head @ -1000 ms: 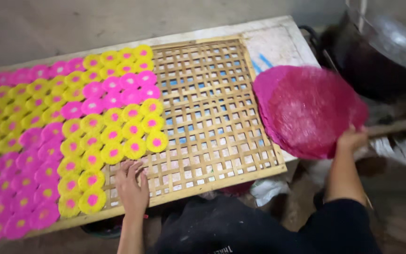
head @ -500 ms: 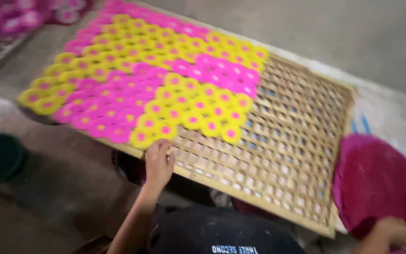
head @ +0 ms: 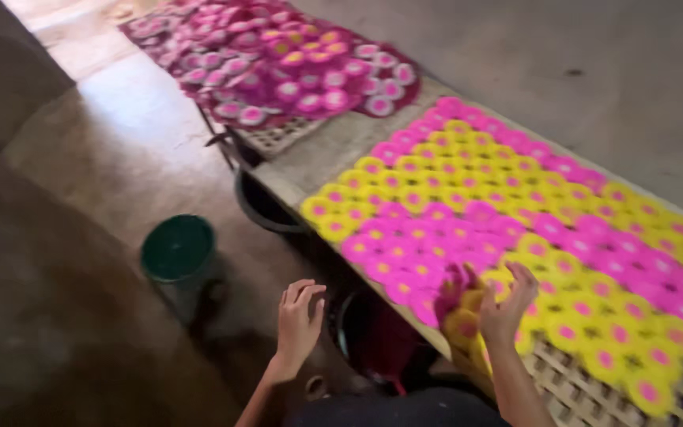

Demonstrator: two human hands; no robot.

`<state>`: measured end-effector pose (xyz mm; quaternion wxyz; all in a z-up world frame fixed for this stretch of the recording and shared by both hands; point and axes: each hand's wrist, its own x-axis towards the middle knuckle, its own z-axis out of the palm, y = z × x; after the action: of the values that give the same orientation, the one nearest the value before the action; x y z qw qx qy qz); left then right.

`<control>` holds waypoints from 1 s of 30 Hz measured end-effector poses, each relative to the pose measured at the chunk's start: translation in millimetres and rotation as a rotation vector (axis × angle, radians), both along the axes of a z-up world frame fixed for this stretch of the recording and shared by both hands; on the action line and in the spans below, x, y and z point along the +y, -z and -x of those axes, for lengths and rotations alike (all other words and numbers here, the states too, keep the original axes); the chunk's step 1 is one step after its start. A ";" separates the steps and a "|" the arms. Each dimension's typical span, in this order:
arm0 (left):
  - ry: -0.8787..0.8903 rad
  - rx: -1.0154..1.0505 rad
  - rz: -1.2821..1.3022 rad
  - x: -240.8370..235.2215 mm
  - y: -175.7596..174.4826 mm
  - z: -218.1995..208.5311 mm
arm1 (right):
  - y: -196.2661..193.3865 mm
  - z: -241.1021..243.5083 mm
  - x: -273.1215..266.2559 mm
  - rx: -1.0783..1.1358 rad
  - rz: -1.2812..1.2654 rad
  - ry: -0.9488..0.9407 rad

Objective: The person arranges pink and yellow circular decorative items onto a wooden lattice tray. They pick up the circles from a nearby pile and place them in neat rows on the tray, occasionally adjusting their positions.

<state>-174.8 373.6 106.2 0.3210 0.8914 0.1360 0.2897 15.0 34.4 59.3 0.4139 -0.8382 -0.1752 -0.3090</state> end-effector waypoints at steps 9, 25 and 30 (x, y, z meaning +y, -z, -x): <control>-0.054 0.053 0.185 184.6 -34.4 -25.9 | 4.2 -71.9 221.3 0.251 -0.107 -0.166; 0.009 0.110 0.337 525.9 81.4 -251.3 | -33.2 -315.4 559.5 0.339 -0.128 -0.406; 0.094 -0.024 0.788 654.8 132.2 -326.7 | -31.4 -357.1 696.8 0.380 0.053 -0.696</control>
<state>151.9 1028.5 -26.0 0.6531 0.7017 0.1920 0.2104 372.1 731.3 90.6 0.4973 -0.7812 -0.3770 0.0150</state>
